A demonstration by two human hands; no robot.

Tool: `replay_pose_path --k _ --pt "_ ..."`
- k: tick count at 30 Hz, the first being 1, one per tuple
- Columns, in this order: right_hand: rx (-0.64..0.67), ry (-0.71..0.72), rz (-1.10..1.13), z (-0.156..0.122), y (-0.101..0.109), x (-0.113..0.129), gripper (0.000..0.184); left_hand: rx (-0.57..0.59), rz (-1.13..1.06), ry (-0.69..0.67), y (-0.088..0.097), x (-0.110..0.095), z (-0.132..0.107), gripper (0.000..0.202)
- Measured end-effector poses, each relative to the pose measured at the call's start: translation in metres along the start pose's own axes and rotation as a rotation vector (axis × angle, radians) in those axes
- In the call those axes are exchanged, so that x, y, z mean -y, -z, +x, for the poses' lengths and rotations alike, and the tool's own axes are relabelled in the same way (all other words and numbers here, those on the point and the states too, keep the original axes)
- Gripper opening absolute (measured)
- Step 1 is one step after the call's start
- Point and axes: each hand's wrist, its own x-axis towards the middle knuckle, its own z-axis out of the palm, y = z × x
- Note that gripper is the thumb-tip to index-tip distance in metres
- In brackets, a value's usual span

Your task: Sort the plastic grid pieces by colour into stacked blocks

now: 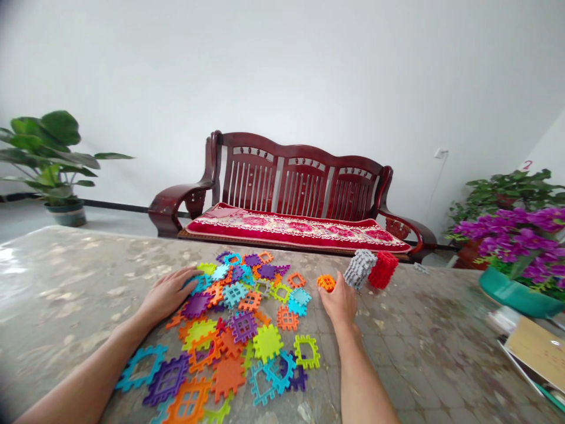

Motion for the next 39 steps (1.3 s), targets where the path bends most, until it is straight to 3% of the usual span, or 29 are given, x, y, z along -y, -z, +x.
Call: replay_pose_path --k 5,9,11,14,17,20,25,30,35,39 --pt "-0.103 0.048 0.005 -0.002 0.0 -0.002 0.072 -0.005 -0.013 0.003 0.0 0.0 0.0 0.045" --pt "-0.232 0.292 0.252 -0.009 0.0 0.013 0.043 -0.013 -0.03 0.003 -0.001 0.0 -0.001 0.044" --pt "-0.168 0.43 0.408 -0.019 0.002 0.031 0.028 -0.022 -0.037 0.002 -0.001 0.0 -0.001 0.044" --pt "0.029 0.64 0.535 -0.041 0.007 0.062 0.021 -0.029 -0.042 -0.003 0.0 0.0 -0.002 0.043" --pt "0.202 0.773 0.533 -0.061 0.014 0.085 0.032 -0.027 -0.041 -0.011 0.002 -0.002 -0.003 0.043" --pt "0.286 0.862 0.488 -0.071 0.016 0.095 0.046 -0.029 -0.038 -0.008 0.004 -0.005 -0.004 0.043" --pt "0.29 0.877 0.405 -0.073 0.009 0.098 0.038 -0.041 -0.035 -0.004 0.006 -0.007 -0.005 0.042" --pt "0.217 0.711 0.41 -0.071 0.012 0.097 0.026 -0.042 -0.034 -0.006 0.003 -0.005 -0.004 0.043" --pt "0.386 0.619 0.245 -0.073 0.029 0.096 0.006 -0.038 -0.029 -0.003 0.004 -0.005 -0.004 0.043" --pt "0.48 0.617 0.127 -0.079 0.035 0.101 0.014 -0.029 -0.026 -0.001 0.006 -0.007 -0.004 0.044"
